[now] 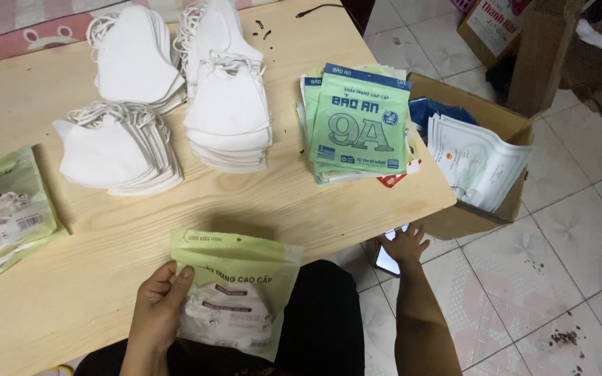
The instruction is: Sorting, stacking, and placing face masks into packaging bags.
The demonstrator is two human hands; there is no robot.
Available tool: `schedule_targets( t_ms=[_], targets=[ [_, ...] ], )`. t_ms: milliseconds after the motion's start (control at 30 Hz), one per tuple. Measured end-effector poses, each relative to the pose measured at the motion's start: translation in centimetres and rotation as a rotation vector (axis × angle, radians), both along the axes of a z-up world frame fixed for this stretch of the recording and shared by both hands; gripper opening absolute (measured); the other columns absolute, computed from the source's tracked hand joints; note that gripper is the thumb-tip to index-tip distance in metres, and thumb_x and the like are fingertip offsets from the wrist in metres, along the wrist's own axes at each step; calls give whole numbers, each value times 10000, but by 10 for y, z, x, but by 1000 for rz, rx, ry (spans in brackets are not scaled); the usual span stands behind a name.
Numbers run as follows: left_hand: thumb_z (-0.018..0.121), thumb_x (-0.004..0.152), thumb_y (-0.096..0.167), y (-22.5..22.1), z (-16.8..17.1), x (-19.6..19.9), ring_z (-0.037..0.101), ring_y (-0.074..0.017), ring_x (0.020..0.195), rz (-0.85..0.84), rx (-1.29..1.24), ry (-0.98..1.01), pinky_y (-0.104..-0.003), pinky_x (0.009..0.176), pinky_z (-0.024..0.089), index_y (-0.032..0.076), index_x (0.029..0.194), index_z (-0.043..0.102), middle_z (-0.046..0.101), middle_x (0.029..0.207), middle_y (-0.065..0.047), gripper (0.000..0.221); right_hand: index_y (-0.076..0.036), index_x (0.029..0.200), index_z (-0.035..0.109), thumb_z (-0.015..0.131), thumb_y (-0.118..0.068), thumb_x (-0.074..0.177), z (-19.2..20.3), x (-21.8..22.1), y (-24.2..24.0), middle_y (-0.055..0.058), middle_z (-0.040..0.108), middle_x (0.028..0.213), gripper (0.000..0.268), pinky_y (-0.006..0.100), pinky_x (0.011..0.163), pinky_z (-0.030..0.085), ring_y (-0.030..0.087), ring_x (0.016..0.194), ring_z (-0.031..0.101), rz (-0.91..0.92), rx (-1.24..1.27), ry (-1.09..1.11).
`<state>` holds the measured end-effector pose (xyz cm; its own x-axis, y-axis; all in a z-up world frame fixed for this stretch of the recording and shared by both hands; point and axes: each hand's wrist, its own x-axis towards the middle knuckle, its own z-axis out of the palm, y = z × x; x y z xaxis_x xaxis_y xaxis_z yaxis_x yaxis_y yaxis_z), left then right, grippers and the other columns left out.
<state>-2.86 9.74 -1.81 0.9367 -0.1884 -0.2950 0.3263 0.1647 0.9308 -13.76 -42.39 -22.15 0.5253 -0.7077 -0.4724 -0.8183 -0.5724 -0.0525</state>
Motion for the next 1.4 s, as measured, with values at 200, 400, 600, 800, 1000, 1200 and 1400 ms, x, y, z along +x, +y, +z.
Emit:
schedule_targets(
  t_ms=[200,400,600,800,1000,1200,1400],
  targets=[
    [626,979,48,-10,19,-3,694,-245,866,9,-12,80,-347,785,561,-57,1066,718,772,1022,-186,165,-142,1474,553,434,-777,831,11,6,0,110,25,1745,912,695,1210,14,386,1605,-112,11,66,66],
    [625,959,57,-7,8,-2,711,-275,891,-13,-24,69,-378,831,573,-70,1114,717,780,1067,-225,221,-234,1501,514,424,-785,838,2,1,-2,104,58,1738,866,702,1198,88,365,1608,-81,45,7,59],
    [618,991,57,-4,18,-2,694,-248,902,68,21,128,-350,803,551,-48,1109,706,767,1041,-195,180,-9,1160,726,597,-492,945,-40,-67,24,224,753,1081,544,515,815,549,423,977,710,102,-129,-780],
    [619,1005,130,-6,9,7,696,-204,833,183,-62,36,-318,732,545,41,1165,682,764,1059,-158,194,-66,707,663,732,-90,895,126,-75,155,11,615,621,201,240,531,426,98,537,521,325,-75,-1372],
    [704,891,262,-15,8,11,587,-123,953,352,39,145,-262,850,468,-24,1473,502,681,1085,-64,680,-44,1520,418,647,100,652,221,19,240,180,609,1425,910,385,983,633,284,1200,702,292,969,-1279],
    [692,993,205,22,18,17,628,-75,822,292,-231,-60,-256,778,495,214,920,612,706,932,21,108,-71,1221,668,813,-165,826,233,99,317,50,743,1179,431,305,1017,521,141,1094,663,95,1090,-1117],
    [771,952,183,60,42,50,688,-76,855,255,87,-222,-313,855,581,103,1133,690,731,987,-36,214,-37,827,695,915,-172,767,255,138,347,15,667,680,265,251,570,476,67,698,576,398,1169,-1330]
  ],
)
